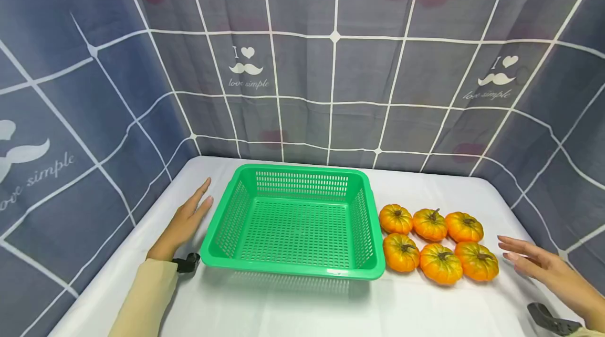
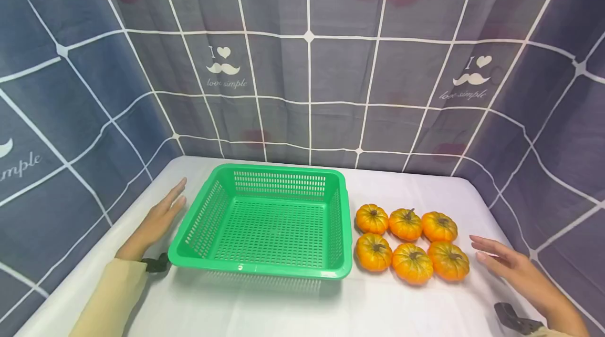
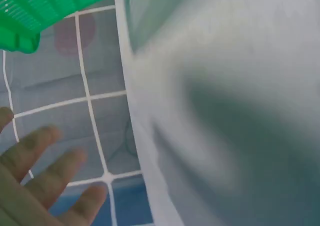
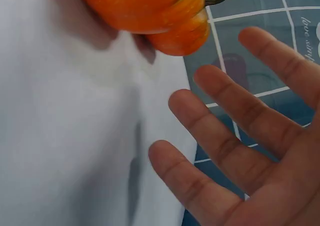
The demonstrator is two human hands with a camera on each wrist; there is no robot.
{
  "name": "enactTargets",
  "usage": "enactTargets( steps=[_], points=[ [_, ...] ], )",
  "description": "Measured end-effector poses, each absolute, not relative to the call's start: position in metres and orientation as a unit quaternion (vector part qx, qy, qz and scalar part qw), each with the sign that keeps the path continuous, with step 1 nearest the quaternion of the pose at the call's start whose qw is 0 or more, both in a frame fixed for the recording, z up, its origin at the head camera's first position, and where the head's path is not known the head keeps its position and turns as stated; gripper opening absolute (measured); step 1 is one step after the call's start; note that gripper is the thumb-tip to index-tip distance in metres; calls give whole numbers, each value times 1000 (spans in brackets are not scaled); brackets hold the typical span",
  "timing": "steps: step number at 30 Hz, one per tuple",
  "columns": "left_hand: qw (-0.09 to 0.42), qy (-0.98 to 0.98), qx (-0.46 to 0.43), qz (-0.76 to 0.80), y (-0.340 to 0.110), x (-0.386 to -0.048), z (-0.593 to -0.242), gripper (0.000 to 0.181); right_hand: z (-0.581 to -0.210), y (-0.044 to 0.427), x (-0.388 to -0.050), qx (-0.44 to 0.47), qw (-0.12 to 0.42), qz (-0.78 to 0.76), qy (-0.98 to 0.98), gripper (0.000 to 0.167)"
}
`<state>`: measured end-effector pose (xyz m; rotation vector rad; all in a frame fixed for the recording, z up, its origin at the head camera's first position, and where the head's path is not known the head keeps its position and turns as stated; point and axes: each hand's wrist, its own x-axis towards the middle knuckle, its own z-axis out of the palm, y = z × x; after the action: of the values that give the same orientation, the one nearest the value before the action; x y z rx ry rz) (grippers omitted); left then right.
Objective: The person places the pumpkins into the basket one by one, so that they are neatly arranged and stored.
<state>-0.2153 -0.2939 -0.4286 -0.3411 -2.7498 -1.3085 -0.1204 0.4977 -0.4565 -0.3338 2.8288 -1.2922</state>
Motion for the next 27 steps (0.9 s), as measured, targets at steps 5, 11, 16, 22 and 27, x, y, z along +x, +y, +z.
enactTargets(
  steps=[5,11,16,22,27],
  points=[
    [-28,-830,-162,-533,-285,-219,-431,67,-462,502,-118,-69,72,-408,908,51],
    [-82,-779,-190,-592,-276,-222,-433,75,-469,499,-119,-111,115,-451,878,79],
    [-81,-771,-194,-601,-269,-220,-439,84,-466,489,-124,-124,71,-387,911,72],
    [-95,-732,-207,-642,-267,-219,-448,85,-458,478,-129,-107,80,-337,932,60],
    [-110,-713,-214,-658,-268,-222,-448,86,-462,477,-130,-120,51,-348,928,64]
  ],
)
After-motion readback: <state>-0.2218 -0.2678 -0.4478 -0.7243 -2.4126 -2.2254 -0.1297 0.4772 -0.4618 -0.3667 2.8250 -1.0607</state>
